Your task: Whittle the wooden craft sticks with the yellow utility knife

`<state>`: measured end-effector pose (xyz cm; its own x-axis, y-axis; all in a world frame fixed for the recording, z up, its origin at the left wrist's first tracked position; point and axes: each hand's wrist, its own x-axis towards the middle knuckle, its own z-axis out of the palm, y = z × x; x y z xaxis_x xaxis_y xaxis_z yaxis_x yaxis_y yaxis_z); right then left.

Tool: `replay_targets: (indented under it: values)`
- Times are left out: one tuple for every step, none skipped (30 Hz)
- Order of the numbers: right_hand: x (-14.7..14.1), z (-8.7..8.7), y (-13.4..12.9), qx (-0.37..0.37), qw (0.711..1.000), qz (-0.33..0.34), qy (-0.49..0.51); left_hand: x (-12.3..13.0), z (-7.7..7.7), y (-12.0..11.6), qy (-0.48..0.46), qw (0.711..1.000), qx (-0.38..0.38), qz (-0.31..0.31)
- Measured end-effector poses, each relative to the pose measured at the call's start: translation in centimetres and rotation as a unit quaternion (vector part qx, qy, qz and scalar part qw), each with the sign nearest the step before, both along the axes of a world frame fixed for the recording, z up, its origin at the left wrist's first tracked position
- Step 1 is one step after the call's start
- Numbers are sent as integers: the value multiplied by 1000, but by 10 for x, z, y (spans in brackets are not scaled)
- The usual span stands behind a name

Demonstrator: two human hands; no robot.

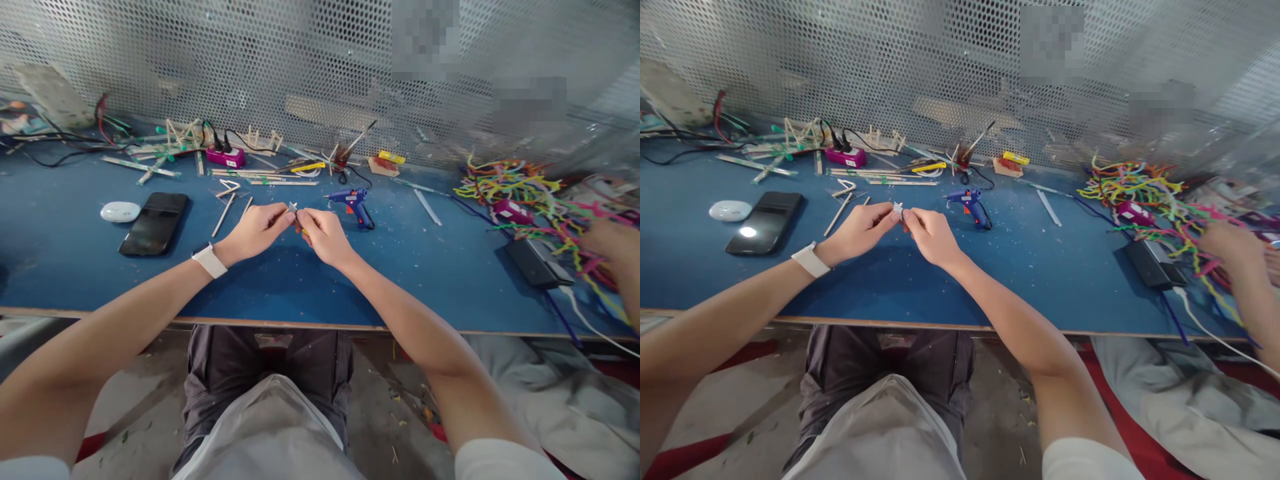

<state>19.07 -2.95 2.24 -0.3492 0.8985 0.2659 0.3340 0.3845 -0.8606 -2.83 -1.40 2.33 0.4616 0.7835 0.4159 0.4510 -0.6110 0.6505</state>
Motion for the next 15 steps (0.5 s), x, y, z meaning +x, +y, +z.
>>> replay_targets:
  values:
    - [0,0,0,1,1000,-2,0,0,0,0,2,1000,1,1]
    - [0,-1,0,1,1000,-3,1,0,-1,0,3,1000,2,2]
    - [0,-1,1,-1,1000,-2,3,1,-1,0,4,1000,3,4]
    - [0,-2,1,-5,1000,0,8,1,-1,0,5,1000,5,5]
    - [0,-2,1,-11,1000,3,15,0,-1,1,6,1000,6,7]
    - [-1,-3,1,-18,1000,6,23,0,-2,1,6,1000,7,9]
    - [-1,-3,1,-25,999,9,31,0,-2,2,6,1000,7,10]
    - [-1,-4,2,-31,999,11,38,0,-3,3,6,1000,6,11]
    - [-1,-5,2,-35,998,10,44,0,-4,3,4,1000,3,12]
    - [-2,-5,2,-37,998,9,48,0,-4,4,2,1000,0,13]
    - [-2,-6,2,-39,998,8,50,1,-5,4,0,1000,-2,14]
    - [-3,-6,2,-40,998,6,51,1,-5,5,-3,1000,-5,15]
    - [-3,-6,2,-40,998,6,53,1,-5,5,-5,1000,-6,16]
    - [-4,-6,2,-41,998,5,56,2,-5,5,-8,1000,-6,17]
    - [-4,-6,2,-42,997,5,60,2,-5,5,-11,1000,-6,19]
